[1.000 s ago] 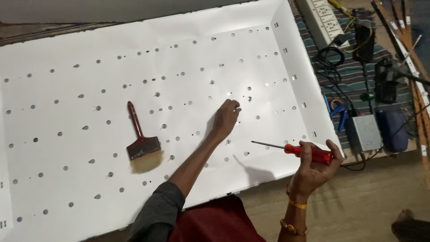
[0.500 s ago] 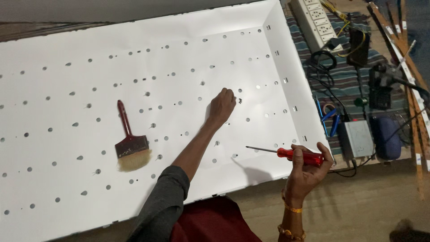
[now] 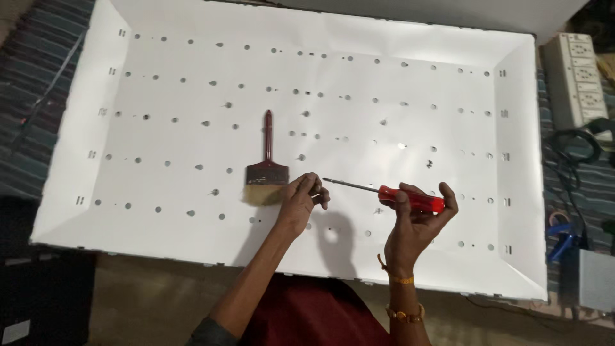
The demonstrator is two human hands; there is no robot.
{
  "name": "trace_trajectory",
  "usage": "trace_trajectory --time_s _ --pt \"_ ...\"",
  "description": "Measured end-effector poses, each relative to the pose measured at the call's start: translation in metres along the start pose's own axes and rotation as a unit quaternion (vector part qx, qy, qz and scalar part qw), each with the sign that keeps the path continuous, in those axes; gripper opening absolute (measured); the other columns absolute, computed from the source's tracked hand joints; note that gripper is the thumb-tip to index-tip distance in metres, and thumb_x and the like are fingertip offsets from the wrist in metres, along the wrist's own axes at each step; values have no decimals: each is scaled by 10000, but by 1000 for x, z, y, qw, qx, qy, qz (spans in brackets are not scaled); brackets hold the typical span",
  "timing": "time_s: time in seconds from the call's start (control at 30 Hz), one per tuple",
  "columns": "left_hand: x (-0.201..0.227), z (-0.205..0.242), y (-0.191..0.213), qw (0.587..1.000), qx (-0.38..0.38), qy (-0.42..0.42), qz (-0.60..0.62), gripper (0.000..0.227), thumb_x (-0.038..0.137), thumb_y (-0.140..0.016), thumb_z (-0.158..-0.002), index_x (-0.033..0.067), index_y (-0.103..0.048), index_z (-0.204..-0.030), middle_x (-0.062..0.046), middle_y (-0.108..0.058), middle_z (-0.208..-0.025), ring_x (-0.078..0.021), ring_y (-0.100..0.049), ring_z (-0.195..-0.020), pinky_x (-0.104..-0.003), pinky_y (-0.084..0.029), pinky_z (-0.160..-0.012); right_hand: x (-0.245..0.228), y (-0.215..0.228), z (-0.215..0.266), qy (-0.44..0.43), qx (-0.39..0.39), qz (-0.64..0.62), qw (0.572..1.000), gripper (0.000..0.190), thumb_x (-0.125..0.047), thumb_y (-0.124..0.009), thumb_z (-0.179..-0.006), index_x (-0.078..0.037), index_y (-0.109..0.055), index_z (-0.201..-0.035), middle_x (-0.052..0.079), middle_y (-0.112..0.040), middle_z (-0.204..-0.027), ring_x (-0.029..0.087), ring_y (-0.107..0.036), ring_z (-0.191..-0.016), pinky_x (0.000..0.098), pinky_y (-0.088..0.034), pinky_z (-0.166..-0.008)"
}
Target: The person uses a red-handled screwdriver to fasten screws into a white perforated panel. They repeatedly pick up screws, align them with holes, and turn the screwdriver to secure them. A paintbrush rests on the panel during the process.
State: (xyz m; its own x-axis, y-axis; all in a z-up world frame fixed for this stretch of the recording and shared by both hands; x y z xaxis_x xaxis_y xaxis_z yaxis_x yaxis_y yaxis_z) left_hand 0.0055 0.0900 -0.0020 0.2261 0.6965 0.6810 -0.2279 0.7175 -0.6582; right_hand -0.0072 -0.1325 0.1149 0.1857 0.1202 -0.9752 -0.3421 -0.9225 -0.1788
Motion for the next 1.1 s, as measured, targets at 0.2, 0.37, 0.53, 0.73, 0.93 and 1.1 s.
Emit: trace_trajectory --time_s 0.2,0.37,0.53,0.73,0.93,1.1 --pt "60 29 77 999 4 -37 40 258 322 -645 -1000 72 -619 -944 -16 -595 -844 -180 -658 -803 -364 -543 -677 0 -103 52 17 -76 7 997 639 -77 -716 -1014 -109 -287 -1487 158 -686 -1166 242 -702 -1064 432 -658 -942" --pt "109 50 143 999 22 -38 28 230 269 -706 -966 50 -659 -1019 -34 -659 -878 -183 -686 -827 -362 -576 -717 8 -166 98 13 -78 28 996 616 -74 -704 -1027 -115 -298 -1488 154 -680 -1194 236 -697 -1115 430 -657 -982" --pt "150 52 194 999 28 -11 -41 264 271 -703 -972 14 -674 -1022 -72 -683 -838 -181 -701 -804 -358 -600 -693 17 -216 132 43 -77 63 994 599 -49 -704 -1039 -115 -307 -1482 166 -680 -1207 240 -686 -1162 435 -639 -1020" --pt "186 59 225 997 28 -16 -68 287 263 -686 -986 -20 -684 -1036 -74 -690 -824 -184 -710 -782 -354 -617 -692 22 -257 166 53 -62 64 995 586 -30 -685 -1040 -118 -299 -1471 170 -677 -1210 248 -689 -1145 427 -642 -996" --pt "187 63 240 994 12 0 -108 277 243 -672 -995 -31 -684 -1027 -88 -701 -810 -183 -711 -751 -337 -627 -667 27 -259 180 42 -51 106 992 589 -55 -684 -1047 -112 -289 -1480 181 -677 -1214 256 -695 -1163 432 -626 -991" --pt "184 64 246 993 39 -7 -113 290 265 -665 -995 -24 -675 -1007 -90 -687 -786 -179 -703 -714 -335 -633 -618 29 -261 190 15 -88 78 993 683 -96 -700 -1039 -141 -246 -1547 197 -642 -1337 280 -665 -1226 441 -601 -1046"
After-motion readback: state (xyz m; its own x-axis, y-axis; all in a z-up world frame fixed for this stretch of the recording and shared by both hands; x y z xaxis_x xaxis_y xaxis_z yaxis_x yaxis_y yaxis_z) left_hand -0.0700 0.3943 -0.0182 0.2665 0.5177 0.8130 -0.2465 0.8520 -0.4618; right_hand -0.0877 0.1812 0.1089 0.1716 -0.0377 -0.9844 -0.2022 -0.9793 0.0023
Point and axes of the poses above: each hand's wrist, its own z-axis away from the middle knuckle, its own y-axis out of the back of the hand, x = y × z, the point moved 6 cm from there along -z, towards the middle knuckle
